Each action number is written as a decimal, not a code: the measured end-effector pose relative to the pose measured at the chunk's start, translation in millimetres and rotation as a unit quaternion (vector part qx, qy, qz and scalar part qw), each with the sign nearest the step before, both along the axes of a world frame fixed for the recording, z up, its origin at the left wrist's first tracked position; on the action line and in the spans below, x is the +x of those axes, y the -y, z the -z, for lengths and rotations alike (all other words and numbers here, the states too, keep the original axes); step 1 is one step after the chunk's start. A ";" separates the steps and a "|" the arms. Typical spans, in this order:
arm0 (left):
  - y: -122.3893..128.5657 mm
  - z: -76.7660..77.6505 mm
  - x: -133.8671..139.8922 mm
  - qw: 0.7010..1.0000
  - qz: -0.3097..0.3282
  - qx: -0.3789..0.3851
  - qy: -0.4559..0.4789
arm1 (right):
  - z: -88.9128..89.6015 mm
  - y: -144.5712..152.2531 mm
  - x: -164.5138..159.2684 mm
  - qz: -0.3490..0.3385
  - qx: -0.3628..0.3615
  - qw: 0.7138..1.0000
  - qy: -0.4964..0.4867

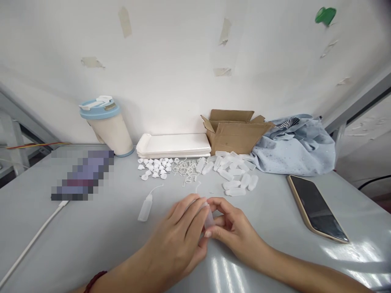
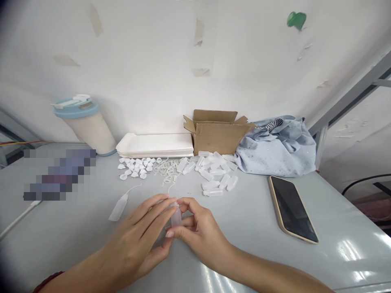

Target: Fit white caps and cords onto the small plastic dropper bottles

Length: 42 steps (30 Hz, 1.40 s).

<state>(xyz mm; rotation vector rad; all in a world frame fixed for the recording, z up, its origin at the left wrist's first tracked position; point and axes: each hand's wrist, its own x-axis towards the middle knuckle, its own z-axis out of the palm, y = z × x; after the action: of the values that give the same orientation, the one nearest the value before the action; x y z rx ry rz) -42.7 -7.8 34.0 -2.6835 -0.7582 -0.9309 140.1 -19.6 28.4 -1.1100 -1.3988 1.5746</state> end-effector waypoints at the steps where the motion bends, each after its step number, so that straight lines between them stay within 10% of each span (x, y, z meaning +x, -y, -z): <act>1: -0.2 -0.2 0.1 1.000 0.000 -0.004 0.000 | 0.0 0.0 -0.2 0.000 -0.001 1.000 0.000; 9: -3.2 -6.9 -1.8 0.990 0.002 -0.126 0.058 | 3.3 1.8 0.6 -0.006 0.012 0.999 0.039; 17: -40.3 -31.5 -72.4 0.930 -0.043 -0.361 -0.055 | -2.2 -0.8 4.9 0.010 0.031 0.996 0.084; 42: -40.6 -19.7 -103.4 0.907 -0.133 -0.373 -0.139 | -4.0 1.5 6.4 -0.020 0.038 0.993 0.114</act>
<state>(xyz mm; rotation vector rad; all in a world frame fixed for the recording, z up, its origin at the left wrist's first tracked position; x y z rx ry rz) -146.0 32.8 53.7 -3.0810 -1.6162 -0.1781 146.6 -21.1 32.4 -1.2541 -1.6266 1.4431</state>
